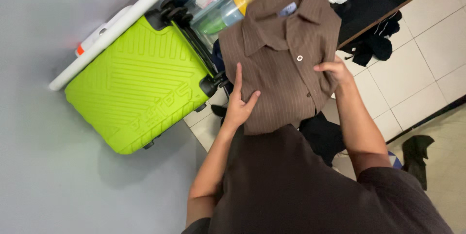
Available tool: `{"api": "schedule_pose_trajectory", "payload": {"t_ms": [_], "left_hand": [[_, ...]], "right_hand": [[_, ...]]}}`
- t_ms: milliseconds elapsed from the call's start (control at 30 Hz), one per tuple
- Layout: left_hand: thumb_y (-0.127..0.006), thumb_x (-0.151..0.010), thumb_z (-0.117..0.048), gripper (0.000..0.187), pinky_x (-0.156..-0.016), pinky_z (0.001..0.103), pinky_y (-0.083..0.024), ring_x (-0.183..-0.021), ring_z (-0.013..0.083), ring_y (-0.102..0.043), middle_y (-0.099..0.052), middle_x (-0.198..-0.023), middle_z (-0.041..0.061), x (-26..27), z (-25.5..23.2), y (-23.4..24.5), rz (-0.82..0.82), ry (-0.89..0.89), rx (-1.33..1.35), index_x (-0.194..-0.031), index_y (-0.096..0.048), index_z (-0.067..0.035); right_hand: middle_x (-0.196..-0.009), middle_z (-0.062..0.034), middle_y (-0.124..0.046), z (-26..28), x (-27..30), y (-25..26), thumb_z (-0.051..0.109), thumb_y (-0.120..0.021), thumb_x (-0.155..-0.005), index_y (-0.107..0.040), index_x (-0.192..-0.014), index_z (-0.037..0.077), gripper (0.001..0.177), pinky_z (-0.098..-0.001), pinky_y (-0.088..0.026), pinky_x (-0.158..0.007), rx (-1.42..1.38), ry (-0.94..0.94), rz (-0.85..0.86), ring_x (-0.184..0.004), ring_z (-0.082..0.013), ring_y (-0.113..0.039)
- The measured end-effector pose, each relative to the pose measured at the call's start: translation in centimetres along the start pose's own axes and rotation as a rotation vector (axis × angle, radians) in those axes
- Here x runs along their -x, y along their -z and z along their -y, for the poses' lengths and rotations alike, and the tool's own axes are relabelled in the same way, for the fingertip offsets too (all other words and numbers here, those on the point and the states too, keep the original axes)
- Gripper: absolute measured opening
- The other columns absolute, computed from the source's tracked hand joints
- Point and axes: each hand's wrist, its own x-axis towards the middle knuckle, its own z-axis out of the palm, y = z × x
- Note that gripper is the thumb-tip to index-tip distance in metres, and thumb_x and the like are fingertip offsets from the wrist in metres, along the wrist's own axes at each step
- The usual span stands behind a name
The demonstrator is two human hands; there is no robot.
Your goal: The person folds several garments one by one on a lime green suitcase and places them on a nearby table. Items handled include a black t-shirt, a brown shirt, a blue t-shirt, beige pants, and a black hoodie.
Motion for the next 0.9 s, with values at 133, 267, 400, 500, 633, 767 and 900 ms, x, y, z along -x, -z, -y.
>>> {"api": "schedule_pose_trajectory", "payload": {"t_ms": [133, 267, 400, 500, 633, 767, 900], "left_hand": [[-0.065, -0.099, -0.006, 0.09, -0.129, 0.038, -0.025, -0.16, 0.0297, -0.024, -0.017, -0.176, 0.018, -0.8, 0.6, -2.1, 0.087, -0.006, 0.068, -0.168, -0.008, -0.009], [-0.064, -0.101, -0.005, 0.089, -0.133, 0.04, -0.018, -0.165, 0.0292, -0.012, -0.009, -0.178, 0.016, -2.1, 2.6, -5.8, 0.255, -0.035, 0.122, -0.168, -0.006, -0.008], [-0.063, -0.102, -0.006, 0.089, -0.133, 0.044, -0.015, -0.164, 0.0299, -0.005, -0.005, -0.177, 0.015, -2.8, 5.4, -10.4, 0.494, 0.039, 0.216, -0.168, -0.004, -0.009], [-0.064, -0.099, -0.006, 0.09, -0.131, 0.047, -0.017, -0.163, 0.0306, -0.007, -0.006, -0.176, 0.015, -3.2, 7.8, -13.6, 0.574, 0.086, 0.228, -0.167, -0.006, -0.012], [-0.064, -0.099, -0.007, 0.089, -0.13, 0.044, -0.016, -0.162, 0.0296, -0.004, -0.004, -0.175, 0.014, -4.2, 10.2, -17.0, 0.626, 0.106, 0.32, -0.166, -0.006, -0.014], [-0.064, -0.1, -0.009, 0.084, -0.128, 0.043, -0.02, -0.161, 0.0299, -0.011, -0.012, -0.174, 0.017, -6.4, 11.5, -19.8, 0.612, 0.145, 0.276, -0.166, -0.011, -0.014], [-0.063, -0.101, -0.015, 0.083, -0.125, 0.041, -0.028, -0.158, 0.0321, -0.024, -0.021, -0.171, 0.02, -9.6, 10.4, -22.5, 0.529, 0.191, 0.224, -0.166, -0.011, -0.015]], "right_hand": [[-0.141, -0.0237, -0.058, -2.5, 2.7, 1.4, 0.006, -0.064, -0.061, -0.049, -0.145, -0.01, 0.087, -0.0434, -0.044, -0.111, -0.074, -0.002, -0.123, -0.128, -0.0375, -0.056], [-0.137, -0.0246, -0.06, -4.1, 7.3, 5.0, 0.004, -0.061, -0.069, -0.051, -0.142, -0.011, 0.076, -0.047, -0.05, -0.105, -0.115, 0.025, -0.35, -0.12, -0.0391, -0.06], [-0.125, -0.0203, -0.066, -4.7, 11.2, 9.3, 0.003, -0.056, -0.074, -0.057, -0.136, -0.01, 0.063, -0.0415, -0.053, -0.1, -0.207, 0.141, -0.478, -0.111, -0.0337, -0.065], [-0.112, -0.017, -0.067, -5.7, 13.5, 12.0, 0.002, -0.058, -0.079, -0.06, -0.129, -0.008, 0.051, -0.0403, -0.056, -0.092, -0.179, 0.1, -0.627, -0.1, -0.0304, -0.066], [-0.107, -0.0146, -0.067, -5.9, 13.6, 15.1, 0.003, -0.058, -0.079, -0.06, -0.129, -0.006, 0.051, -0.0377, -0.055, -0.087, -0.107, 0.045, -0.703, -0.094, -0.0273, -0.065], [-0.109, -0.0142, -0.067, -4.6, 11.7, 18.2, 0.003, -0.057, -0.079, -0.059, -0.131, -0.006, 0.053, -0.0378, -0.054, -0.084, -0.061, 0.026, -0.715, -0.094, -0.0265, -0.065], [-0.111, -0.0159, -0.067, -2.8, 8.8, 21.5, 0.004, -0.056, -0.077, -0.058, -0.133, -0.006, 0.058, -0.0402, -0.056, -0.084, -0.079, -0.051, -0.671, -0.095, -0.0296, -0.065]]}}
